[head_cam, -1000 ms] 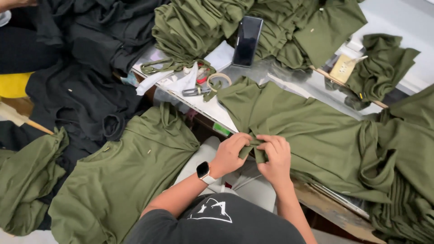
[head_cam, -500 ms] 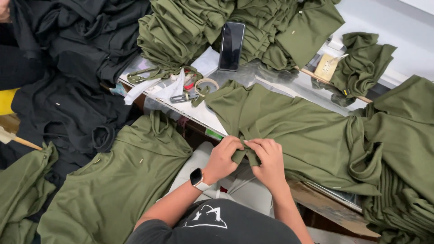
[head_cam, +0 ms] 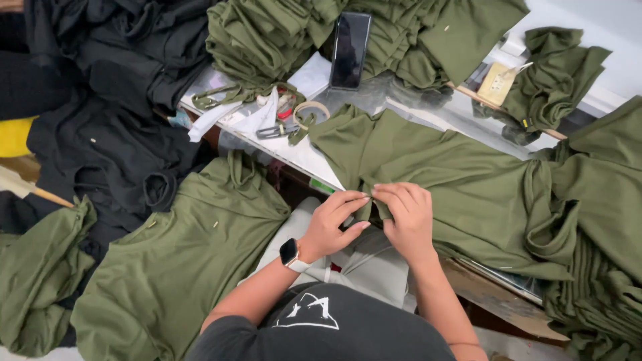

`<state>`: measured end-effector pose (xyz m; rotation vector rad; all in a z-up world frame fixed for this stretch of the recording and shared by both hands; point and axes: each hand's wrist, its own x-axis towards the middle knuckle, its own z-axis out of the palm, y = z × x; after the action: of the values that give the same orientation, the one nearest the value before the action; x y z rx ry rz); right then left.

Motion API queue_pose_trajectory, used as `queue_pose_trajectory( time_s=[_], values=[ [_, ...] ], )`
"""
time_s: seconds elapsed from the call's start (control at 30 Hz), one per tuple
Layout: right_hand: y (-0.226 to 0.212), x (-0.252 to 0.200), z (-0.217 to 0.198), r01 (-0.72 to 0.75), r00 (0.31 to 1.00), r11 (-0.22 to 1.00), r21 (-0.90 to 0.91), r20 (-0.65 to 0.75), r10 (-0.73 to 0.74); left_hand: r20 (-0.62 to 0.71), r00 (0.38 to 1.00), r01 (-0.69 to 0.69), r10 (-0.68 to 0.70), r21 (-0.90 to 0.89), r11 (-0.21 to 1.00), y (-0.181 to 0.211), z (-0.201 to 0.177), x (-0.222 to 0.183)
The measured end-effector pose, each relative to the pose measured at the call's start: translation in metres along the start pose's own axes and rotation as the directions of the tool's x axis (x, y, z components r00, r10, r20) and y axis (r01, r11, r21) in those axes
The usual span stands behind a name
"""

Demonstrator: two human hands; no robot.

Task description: Inspecting olive green t-shirts for loose threads and trimming them by hand at a work table.

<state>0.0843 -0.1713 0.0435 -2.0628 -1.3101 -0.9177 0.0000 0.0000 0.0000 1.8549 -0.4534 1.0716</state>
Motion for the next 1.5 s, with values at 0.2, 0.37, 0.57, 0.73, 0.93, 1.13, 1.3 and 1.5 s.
queue_pose_trajectory(
  time_s=[0.2, 0.37, 0.57, 0.73, 0.93, 1.13, 1.3, 1.5],
  values=[
    [0.011, -0.006, 0.003, -0.001, 0.994, 0.998, -0.065, 0.106, 0.008, -0.014, 1.0, -0.007, 0.008, 0.086, 0.996, -0.009, 0.002, -0.004],
    [0.006, 0.003, 0.001, 0.108, 0.994, 0.993, -0.05, -0.001, -0.109, -0.049, 0.998, -0.035, 0.042, 0.143, 0.989, -0.005, 0.003, 0.002],
    [0.01, -0.006, 0.007, 0.154, 0.986, 0.988, -0.03, -0.064, -0.156, -0.114, 0.991, 0.076, -0.067, 0.08, 0.994, -0.008, 0.003, 0.002],
    [0.003, 0.002, 0.002, 0.128, 0.991, 0.992, 0.007, -0.036, -0.128, -0.061, 0.995, 0.079, -0.075, 0.064, 0.995, -0.004, -0.003, 0.008],
    [0.004, -0.001, 0.012, 0.063, 0.998, 0.996, 0.07, -0.029, -0.061, 0.007, 0.994, 0.11, -0.111, 0.056, 0.992, -0.006, -0.007, 0.005],
    [-0.002, -0.01, 0.015, 0.033, 0.995, 0.994, 0.108, -0.094, -0.022, 0.1, 0.989, 0.106, -0.106, 0.013, 0.994, -0.011, -0.004, -0.002],
    [0.002, -0.012, 0.013, 0.003, 0.998, 0.994, 0.11, -0.055, 0.003, 0.051, 0.986, 0.164, -0.161, -0.066, 0.984, -0.009, 0.001, 0.004],
    [0.001, -0.016, 0.017, 0.0, 0.992, 0.999, 0.039, -0.125, 0.005, -0.021, 0.982, 0.188, -0.189, -0.046, 0.981, -0.019, 0.008, -0.003]
  ],
)
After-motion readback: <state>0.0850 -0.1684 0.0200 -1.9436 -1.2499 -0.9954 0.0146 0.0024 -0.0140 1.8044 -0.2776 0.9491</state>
